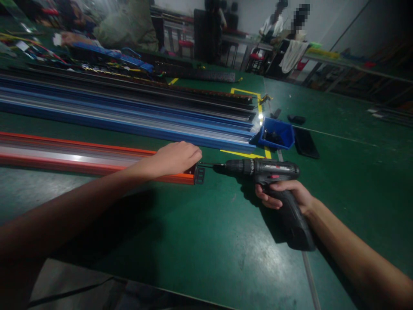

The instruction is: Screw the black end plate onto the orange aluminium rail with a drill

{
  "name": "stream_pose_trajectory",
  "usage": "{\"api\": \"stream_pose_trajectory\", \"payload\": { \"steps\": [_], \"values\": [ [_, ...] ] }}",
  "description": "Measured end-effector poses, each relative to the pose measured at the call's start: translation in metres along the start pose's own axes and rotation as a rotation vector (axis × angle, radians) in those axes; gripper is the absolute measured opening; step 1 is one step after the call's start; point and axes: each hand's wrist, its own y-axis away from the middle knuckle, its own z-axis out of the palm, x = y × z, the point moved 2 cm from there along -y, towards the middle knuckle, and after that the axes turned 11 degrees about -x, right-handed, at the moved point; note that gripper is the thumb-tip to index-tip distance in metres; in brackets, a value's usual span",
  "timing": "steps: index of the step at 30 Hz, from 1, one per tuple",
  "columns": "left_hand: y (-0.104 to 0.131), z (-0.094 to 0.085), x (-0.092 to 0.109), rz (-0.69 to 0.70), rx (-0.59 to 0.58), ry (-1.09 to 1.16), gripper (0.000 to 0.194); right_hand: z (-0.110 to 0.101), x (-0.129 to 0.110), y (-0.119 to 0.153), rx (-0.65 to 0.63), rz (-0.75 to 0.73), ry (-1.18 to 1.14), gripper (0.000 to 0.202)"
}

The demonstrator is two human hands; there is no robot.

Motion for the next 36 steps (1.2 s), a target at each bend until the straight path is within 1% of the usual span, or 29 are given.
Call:
{"api": "stream_pose_trajectory", "payload": {
  "steps": [8,25,31,36],
  "values": [
    [-0.0012,0.002,-0.0005,0.01,0.023,-0.03,0.035,0.0003,-0.0005,0.0005,0.01,-0.002,0.033,0.026],
    [0.0006,0.0003,-0.0007,-0.002,0.048,0.057,0.031,0.002,-0.0011,-0.0008,0.006,-0.002,0.01,0.026],
    [-0.0002,0.002,-0.001,0.003,0.015,0.004,0.032,0.003,-0.0013,-0.0011,0.009,-0.014,0.02,0.025],
    [-0.0007,0.0016,-0.0005,0.011,0.023,-0.026,0.034,0.0028,-0.0014,-0.0007,0.009,-0.005,0.015,0.025]
  ]
}}
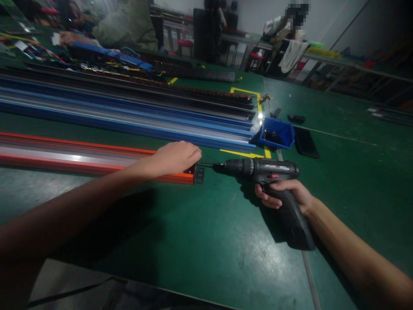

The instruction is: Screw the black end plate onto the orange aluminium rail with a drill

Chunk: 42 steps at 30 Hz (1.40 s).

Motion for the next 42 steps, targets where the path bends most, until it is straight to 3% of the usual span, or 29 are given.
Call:
{"api": "stream_pose_trajectory", "payload": {
  "steps": [42],
  "values": [
    [-0.0001,-0.0021,-0.0007,-0.031,0.011,0.097,0.033,-0.0014,0.0005,0.0005,0.011,0.015,-0.012,0.025]
  ]
}}
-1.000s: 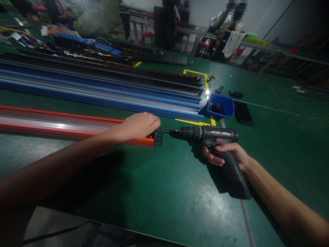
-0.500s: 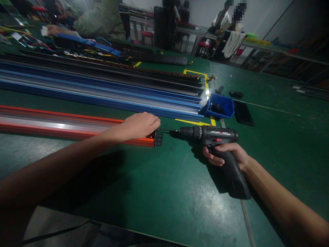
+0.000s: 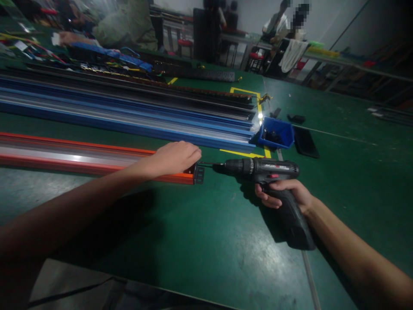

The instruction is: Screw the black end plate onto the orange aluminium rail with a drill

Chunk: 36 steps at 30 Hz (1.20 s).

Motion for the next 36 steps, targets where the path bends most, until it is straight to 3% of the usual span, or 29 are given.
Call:
{"api": "stream_pose_trajectory", "payload": {
  "steps": [13,36],
  "values": [
    [-0.0001,-0.0002,0.0009,-0.008,-0.045,-0.047,0.032,0.0006,0.0002,-0.0011,-0.035,-0.023,-0.004,0.027],
    [0.0007,-0.0003,0.002,0.024,-0.008,-0.09,0.031,-0.0007,0.0009,0.0008,-0.056,-0.02,-0.015,0.023]
  ]
}}
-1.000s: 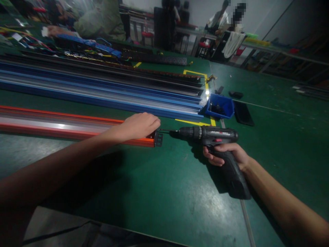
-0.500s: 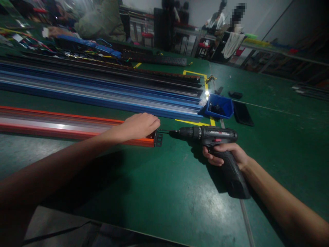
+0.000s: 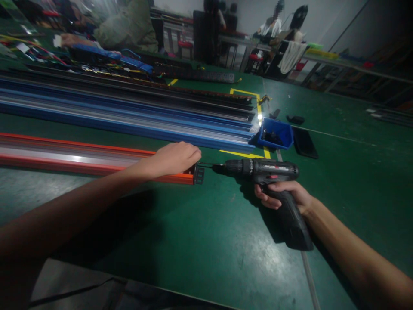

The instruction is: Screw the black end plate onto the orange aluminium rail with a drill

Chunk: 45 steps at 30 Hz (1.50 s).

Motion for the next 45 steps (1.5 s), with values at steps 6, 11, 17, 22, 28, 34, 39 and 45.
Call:
{"api": "stream_pose_trajectory", "payload": {
  "steps": [6,11,17,22,28,34,39,45],
  "values": [
    [0.0,0.002,-0.001,0.006,-0.009,-0.019,0.032,0.0,0.0,0.0,-0.009,0.001,0.007,0.022],
    [0.0,0.0,0.0,-0.007,-0.007,0.015,0.033,-0.001,0.0,0.0,-0.002,0.0,0.003,0.022],
    [0.0,0.001,0.0,0.003,0.0,-0.001,0.034,0.0,0.0,-0.001,0.011,0.001,0.0,0.021],
    [0.0,0.001,-0.001,0.003,-0.004,0.038,0.032,0.001,0.0,0.0,0.041,0.011,0.013,0.021],
    [0.001,-0.001,0.0,-0.004,0.023,0.05,0.033,0.0,0.0,0.001,0.064,0.019,0.027,0.022],
    [0.002,-0.008,0.004,-0.02,0.0,0.058,0.036,-0.002,0.001,0.002,0.062,0.03,0.032,0.021],
    [0.002,-0.009,0.004,-0.031,-0.026,0.037,0.037,-0.002,0.0,0.002,0.061,0.033,0.044,0.02],
    [0.001,-0.008,0.004,-0.037,-0.023,0.032,0.039,-0.001,0.0,0.002,0.077,0.034,0.036,0.019]
  ]
}}
